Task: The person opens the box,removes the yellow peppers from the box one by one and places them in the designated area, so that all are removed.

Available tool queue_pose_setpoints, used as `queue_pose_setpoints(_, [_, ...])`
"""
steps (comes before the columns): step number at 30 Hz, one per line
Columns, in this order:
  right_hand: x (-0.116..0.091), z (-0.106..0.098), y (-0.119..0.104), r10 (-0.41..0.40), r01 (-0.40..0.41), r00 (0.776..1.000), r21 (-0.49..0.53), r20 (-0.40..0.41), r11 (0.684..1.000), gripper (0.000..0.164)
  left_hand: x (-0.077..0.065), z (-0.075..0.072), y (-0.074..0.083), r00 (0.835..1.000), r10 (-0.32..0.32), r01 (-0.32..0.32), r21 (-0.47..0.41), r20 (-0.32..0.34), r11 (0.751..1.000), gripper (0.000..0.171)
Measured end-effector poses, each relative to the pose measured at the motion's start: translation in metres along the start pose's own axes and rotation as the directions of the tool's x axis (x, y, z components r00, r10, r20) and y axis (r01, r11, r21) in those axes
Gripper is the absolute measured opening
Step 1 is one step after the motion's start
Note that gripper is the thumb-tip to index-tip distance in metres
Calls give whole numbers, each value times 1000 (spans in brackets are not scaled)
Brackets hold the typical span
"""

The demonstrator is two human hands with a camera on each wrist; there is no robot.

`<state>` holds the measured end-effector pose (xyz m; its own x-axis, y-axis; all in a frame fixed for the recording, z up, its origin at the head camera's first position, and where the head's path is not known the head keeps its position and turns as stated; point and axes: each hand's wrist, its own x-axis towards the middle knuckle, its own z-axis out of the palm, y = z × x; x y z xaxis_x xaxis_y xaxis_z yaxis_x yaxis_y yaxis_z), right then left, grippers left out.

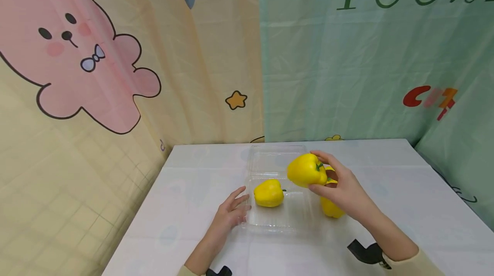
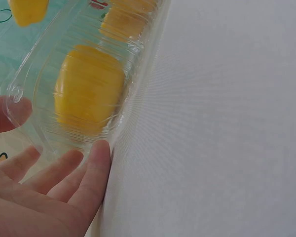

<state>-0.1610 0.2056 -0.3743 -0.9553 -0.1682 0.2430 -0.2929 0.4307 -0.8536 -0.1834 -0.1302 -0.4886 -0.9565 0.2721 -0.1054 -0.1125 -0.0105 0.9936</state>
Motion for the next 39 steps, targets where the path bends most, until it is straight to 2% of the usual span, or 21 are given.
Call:
queue_pose_setpoints(25, [10,-42,22,-26,8,993,-159,-111,987,82,-2,1,3,1000,-6,6,-7,3,1000,63])
queue_pose_setpoints(39, [12,-59,33,-89,53,986,-238,-144,970,83,-3,2,5,1000,-14,14,5,-1,1000,62])
